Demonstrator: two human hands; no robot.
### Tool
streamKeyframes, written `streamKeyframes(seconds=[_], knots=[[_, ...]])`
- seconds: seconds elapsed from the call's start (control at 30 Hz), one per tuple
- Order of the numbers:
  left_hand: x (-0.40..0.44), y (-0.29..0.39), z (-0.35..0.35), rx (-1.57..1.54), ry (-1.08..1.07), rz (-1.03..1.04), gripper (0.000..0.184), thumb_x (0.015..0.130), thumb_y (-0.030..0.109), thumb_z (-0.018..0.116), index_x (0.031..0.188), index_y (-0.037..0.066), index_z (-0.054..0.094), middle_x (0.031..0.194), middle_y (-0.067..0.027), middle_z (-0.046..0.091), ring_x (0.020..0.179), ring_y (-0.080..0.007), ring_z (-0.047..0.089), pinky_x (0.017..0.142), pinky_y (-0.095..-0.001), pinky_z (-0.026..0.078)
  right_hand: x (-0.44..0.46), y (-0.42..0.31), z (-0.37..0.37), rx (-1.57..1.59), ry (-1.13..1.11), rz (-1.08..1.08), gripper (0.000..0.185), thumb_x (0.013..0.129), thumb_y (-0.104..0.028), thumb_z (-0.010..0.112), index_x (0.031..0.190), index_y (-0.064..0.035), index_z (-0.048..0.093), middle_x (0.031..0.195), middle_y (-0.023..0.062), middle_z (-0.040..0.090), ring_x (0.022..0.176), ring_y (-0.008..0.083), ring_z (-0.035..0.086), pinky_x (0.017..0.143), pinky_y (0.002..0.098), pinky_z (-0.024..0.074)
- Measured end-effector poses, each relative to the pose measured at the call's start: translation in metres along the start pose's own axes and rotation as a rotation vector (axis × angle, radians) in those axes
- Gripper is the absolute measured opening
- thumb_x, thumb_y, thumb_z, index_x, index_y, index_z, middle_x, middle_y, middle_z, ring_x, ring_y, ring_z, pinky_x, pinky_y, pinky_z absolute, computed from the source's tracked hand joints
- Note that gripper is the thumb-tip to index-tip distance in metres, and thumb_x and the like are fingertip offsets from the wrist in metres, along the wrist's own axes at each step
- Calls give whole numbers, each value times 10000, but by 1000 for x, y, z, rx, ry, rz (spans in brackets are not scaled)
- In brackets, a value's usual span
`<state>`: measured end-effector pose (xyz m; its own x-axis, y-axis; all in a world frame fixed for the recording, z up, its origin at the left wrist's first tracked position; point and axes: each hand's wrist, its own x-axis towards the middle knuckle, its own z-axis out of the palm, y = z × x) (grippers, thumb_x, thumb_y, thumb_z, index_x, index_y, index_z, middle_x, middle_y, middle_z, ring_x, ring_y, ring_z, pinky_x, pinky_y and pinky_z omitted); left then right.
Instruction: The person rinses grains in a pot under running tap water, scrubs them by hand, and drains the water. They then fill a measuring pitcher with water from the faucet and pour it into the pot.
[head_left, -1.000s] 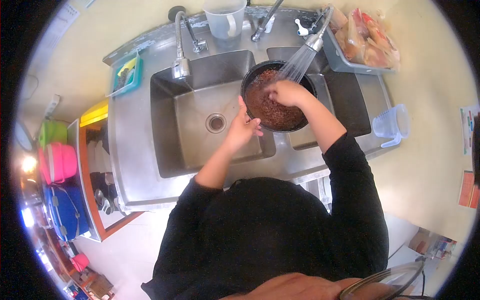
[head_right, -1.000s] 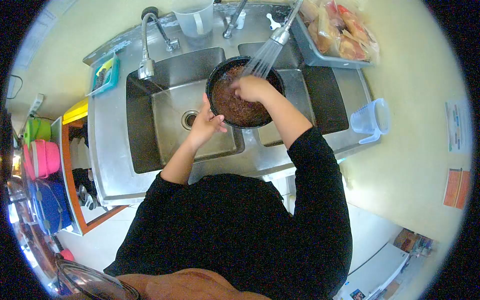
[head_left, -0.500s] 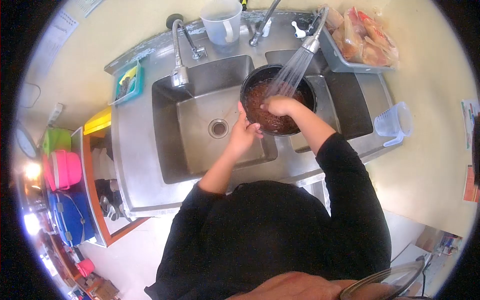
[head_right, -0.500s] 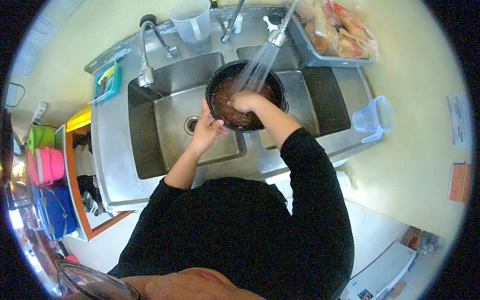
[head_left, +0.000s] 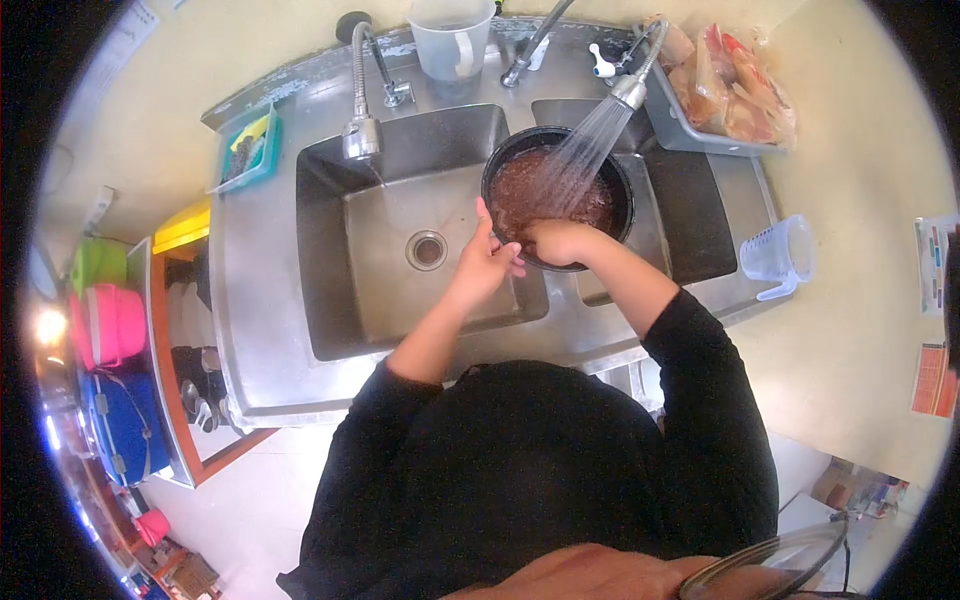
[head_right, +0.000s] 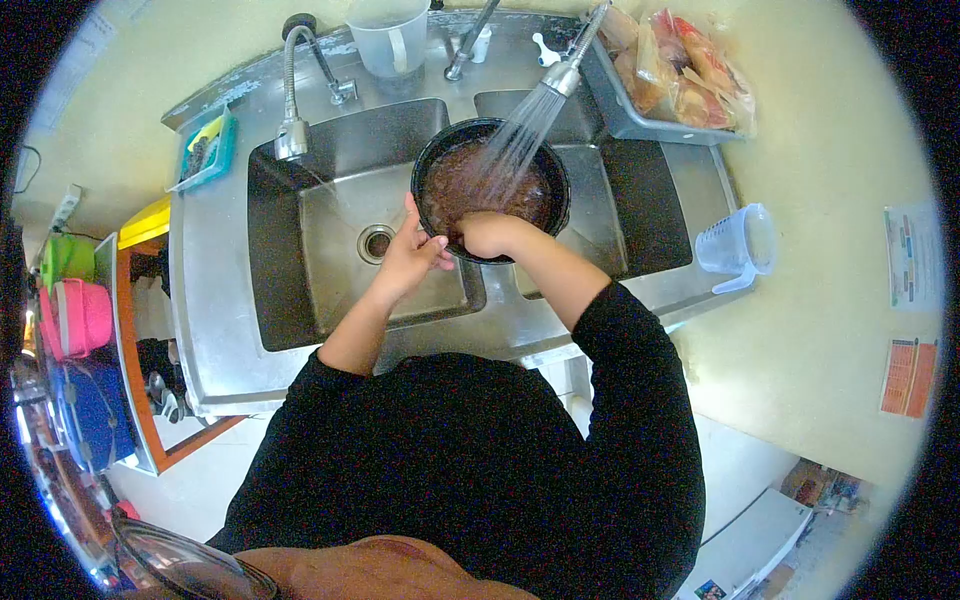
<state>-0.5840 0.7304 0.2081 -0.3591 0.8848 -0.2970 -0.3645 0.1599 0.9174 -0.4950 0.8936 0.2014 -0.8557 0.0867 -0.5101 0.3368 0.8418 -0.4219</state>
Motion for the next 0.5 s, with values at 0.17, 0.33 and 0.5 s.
streamKeyframes(seconds=[0.17, 0.33, 0.5], knots=[[0, -4, -4, 39, -40, 39, 916, 899, 17, 526, 1431, 143, -209, 877, -130, 584, 720, -173, 612, 632, -296, 535, 36, 4, 3, -112, -82, 152, 319, 878, -174, 483, 1153, -63, 601, 1177, 223, 565, 1060, 373, 560, 890, 435, 435], [4, -6, -6, 93, -46, 41, 917, 897, 10, 529, 1433, 142, -203, 891, -127, 587, 716, -170, 605, 634, -298, 544, 41, 4, -3, 13, 219, 277, 385, 841, -112, 475, 1216, -98, 563, 1143, 218, 593, 1042, 378, 578, 892, 450, 442], [3, 0, -4, 128, -16, 9, 911, 898, 0, 529, 1438, 143, -190, 895, -131, 607, 708, -171, 598, 638, -305, 556, 39, 11, -11, 52, 304, 541, 416, 837, -106, 439, 1239, -104, 546, 1166, 208, 587, 1082, 375, 566, 930, 476, 425]])
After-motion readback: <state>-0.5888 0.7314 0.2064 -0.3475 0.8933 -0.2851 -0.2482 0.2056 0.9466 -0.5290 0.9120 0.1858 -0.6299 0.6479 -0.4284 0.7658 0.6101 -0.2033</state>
